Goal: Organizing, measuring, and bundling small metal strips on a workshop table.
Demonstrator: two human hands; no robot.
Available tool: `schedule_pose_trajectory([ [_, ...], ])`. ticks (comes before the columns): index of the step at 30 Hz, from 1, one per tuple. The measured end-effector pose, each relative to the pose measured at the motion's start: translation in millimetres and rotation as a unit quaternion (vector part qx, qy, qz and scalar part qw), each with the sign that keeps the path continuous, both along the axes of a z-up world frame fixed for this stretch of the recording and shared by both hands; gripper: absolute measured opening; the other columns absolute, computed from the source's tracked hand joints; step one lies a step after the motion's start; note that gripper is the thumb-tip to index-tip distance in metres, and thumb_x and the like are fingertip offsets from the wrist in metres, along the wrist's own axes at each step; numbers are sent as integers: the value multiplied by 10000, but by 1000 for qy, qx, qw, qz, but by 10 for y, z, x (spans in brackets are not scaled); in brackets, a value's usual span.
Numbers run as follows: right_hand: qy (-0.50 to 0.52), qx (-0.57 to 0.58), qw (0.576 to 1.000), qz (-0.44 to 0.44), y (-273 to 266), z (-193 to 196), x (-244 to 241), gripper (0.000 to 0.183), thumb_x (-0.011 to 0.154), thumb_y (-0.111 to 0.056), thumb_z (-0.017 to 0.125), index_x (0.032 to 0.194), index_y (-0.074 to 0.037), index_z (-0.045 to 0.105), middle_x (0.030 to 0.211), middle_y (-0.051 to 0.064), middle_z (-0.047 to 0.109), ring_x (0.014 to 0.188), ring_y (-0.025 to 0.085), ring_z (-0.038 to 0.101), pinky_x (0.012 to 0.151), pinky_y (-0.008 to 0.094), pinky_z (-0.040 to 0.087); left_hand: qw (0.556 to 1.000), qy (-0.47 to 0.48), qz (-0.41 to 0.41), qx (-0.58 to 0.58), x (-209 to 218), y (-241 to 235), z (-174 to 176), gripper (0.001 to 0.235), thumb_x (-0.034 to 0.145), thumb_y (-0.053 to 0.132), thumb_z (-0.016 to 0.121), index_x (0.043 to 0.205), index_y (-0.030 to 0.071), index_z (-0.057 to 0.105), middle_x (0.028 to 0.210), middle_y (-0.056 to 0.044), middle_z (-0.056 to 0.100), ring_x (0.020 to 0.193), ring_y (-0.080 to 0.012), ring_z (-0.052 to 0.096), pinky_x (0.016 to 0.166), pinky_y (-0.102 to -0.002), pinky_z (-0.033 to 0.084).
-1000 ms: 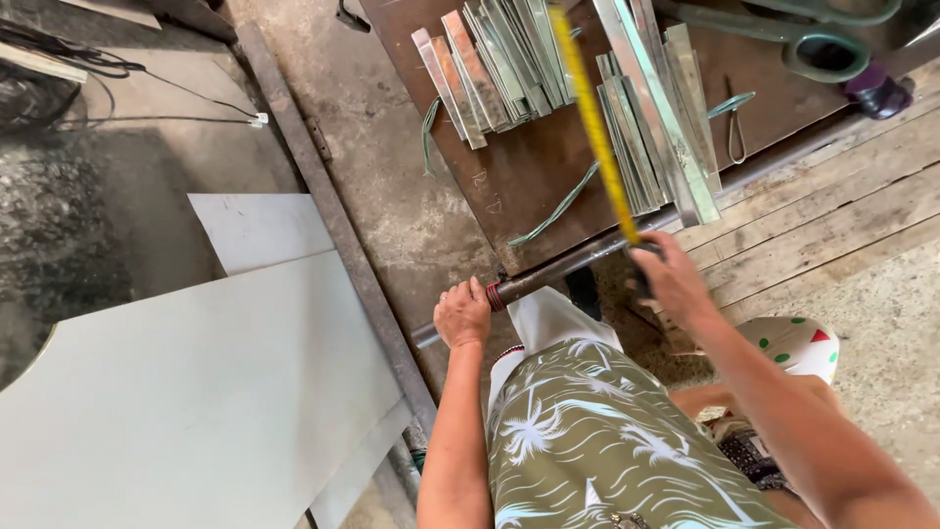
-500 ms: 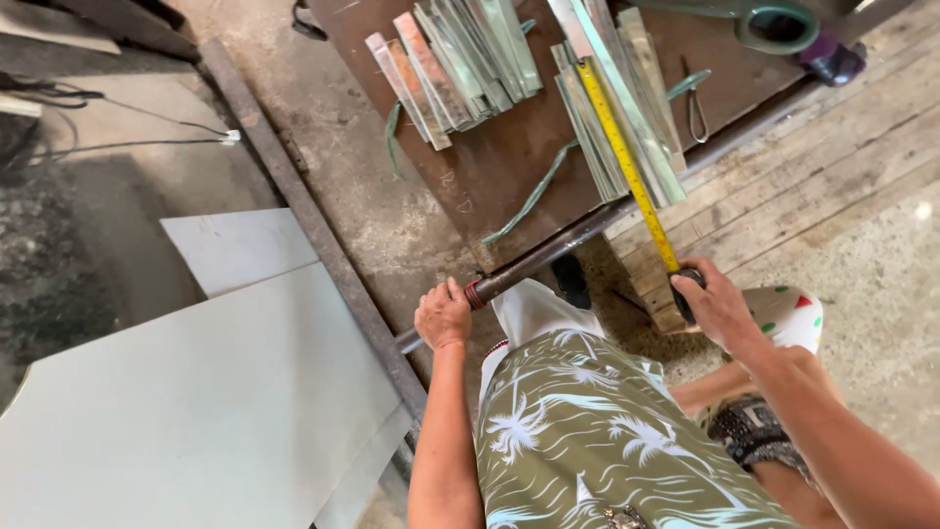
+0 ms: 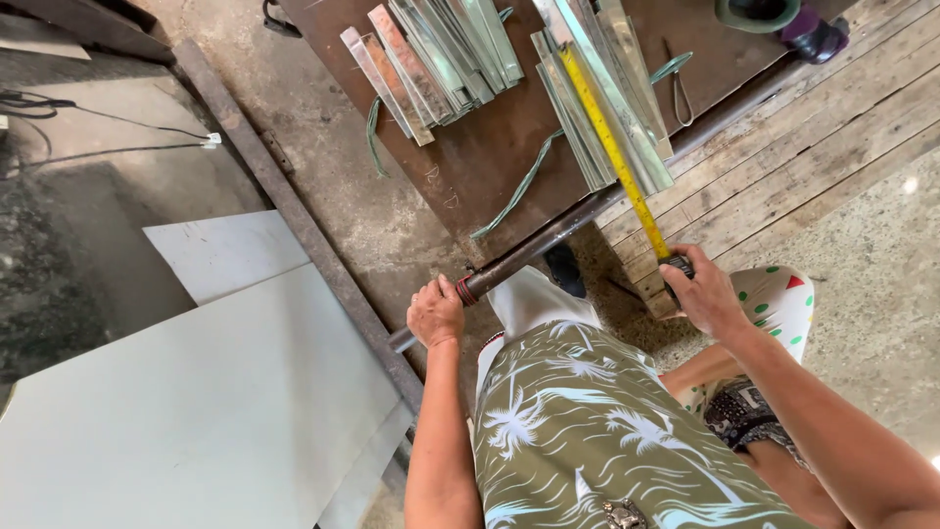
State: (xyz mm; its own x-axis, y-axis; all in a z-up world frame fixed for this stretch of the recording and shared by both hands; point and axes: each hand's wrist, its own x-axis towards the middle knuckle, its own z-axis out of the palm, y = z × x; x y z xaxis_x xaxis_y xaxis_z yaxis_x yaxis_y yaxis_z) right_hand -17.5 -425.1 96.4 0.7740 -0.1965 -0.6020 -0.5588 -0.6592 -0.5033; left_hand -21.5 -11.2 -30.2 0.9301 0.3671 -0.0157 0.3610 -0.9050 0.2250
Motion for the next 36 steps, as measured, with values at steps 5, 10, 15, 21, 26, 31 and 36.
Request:
schedule_pose_trajectory([
  [5,-108,44,992,43,361,14,186,589,909,-412,617,1418,-126,547,1036,166,663,834,248,662,747,395,559,1000,-6,17,13,9,19,37,329,976,358,597,773,137,731,796,-80,725,765,-305,688,678,-469,531],
  [10,-149,224,957,107,1057,158,556,790,858,-294,636,1591,-174,367,1202,117,581,971,228,597,872,360,516,1000,1,17,7,30,-2,62,322,965,355,596,772,138,736,799,-72,729,781,-299,690,683,-464,527],
  [15,-203,315,918,130,1543,224,942,763,869,-270,652,1564,-120,374,1202,133,567,1050,242,606,951,377,508,1000,13,21,-1,25,-12,66,325,971,360,590,784,138,738,810,-71,725,798,-296,685,694,-462,522],
  [21,-298,221,913,168,1807,-96,1334,725,899,-268,668,1541,-53,407,1343,217,577,1206,329,585,1077,396,454,1000,7,21,7,50,-23,15,322,963,360,593,778,139,735,811,-67,726,796,-293,685,687,-462,520],
  [26,-355,150,905,181,1941,-360,1536,705,941,-283,687,1527,-8,407,1426,266,539,1305,411,547,1120,451,434,999,12,27,18,42,-8,12,316,963,353,602,769,140,732,806,-68,728,787,-290,688,677,-461,523],
  [31,-350,58,916,187,2062,-341,1687,761,867,-318,743,1485,1,436,1269,228,572,1164,400,576,1036,448,483,1000,-1,30,5,49,-26,44,316,956,339,604,747,133,722,798,-73,727,788,-298,687,683,-461,524],
  [36,-395,7,887,239,2086,-280,1837,775,800,-317,807,1435,-10,487,1188,213,587,1112,401,571,1010,466,472,999,-2,36,7,43,-17,20,322,957,347,603,750,133,725,803,-78,731,790,-302,689,682,-465,525],
])
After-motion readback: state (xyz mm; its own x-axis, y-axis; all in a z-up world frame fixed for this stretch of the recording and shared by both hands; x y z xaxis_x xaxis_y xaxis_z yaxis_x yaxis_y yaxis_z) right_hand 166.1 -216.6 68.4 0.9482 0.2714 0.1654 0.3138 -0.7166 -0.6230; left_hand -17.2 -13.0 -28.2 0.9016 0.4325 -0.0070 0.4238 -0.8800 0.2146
